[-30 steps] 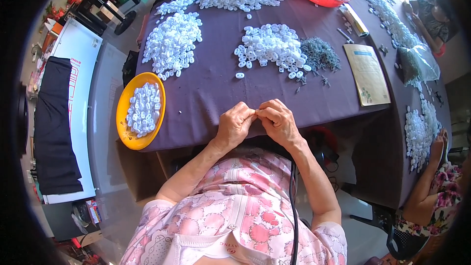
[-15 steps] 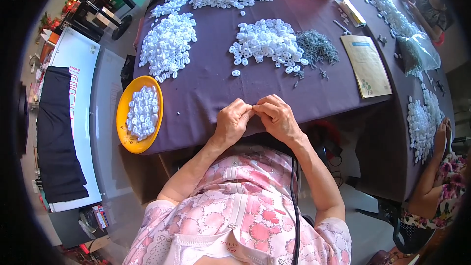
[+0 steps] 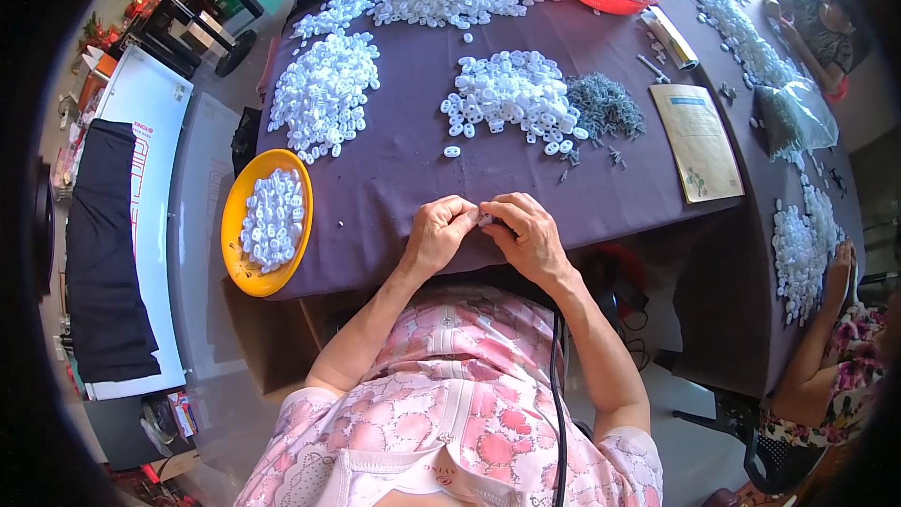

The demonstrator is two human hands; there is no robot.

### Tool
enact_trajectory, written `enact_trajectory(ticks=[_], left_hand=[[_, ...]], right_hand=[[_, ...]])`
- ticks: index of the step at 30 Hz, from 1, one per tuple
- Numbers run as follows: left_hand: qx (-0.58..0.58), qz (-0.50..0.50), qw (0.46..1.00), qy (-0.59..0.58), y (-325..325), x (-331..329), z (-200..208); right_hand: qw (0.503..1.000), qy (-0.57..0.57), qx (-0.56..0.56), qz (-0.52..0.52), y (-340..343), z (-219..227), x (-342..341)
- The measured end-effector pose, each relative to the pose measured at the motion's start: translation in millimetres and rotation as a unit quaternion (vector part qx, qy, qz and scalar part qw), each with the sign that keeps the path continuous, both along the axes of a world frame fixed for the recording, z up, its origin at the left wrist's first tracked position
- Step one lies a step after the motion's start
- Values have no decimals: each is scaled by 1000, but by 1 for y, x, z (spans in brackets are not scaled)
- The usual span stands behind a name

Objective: The person sorts small white plastic components by hand at a table.

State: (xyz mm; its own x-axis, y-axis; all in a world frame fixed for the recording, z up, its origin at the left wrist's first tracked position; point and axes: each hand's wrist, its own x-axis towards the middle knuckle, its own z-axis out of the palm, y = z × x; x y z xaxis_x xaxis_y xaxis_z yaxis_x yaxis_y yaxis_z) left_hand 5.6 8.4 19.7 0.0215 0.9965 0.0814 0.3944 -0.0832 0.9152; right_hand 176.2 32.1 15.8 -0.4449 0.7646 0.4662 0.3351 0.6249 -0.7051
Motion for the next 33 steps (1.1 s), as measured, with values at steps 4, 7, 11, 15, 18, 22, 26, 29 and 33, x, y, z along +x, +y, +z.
enact_trajectory(ticks=[4,7,11,15,18,22,26,29,33], left_hand=[[-9,-9,1000,-8,1,-2,1],[-29,-11,1000,-7,1,-2,1],[-17,-12,1000,-6,1,-3,-3],[-23,-26,999,-17,2,-5,1],[-60,-41,997,-22,3,-8,6],[-87,-40,995,-26,4,-11,10],[-101,-67,992,-30,7,-14,8],[-105,-66,991,-52,6,-14,2],[-137,-79,984,-85,8,-17,2]], right_hand=[[1000,6,-14,0,0,1,0],[1000,17,-25,0,-1,3,-1],[994,37,-98,1,-2,5,-2],[996,25,-88,2,-1,7,-3],[998,19,-68,5,1,2,-2],[996,35,-72,26,3,-2,-1],[995,40,-80,36,4,-2,0],[995,43,-77,41,4,-3,0],[995,34,-87,26,1,1,-1]])
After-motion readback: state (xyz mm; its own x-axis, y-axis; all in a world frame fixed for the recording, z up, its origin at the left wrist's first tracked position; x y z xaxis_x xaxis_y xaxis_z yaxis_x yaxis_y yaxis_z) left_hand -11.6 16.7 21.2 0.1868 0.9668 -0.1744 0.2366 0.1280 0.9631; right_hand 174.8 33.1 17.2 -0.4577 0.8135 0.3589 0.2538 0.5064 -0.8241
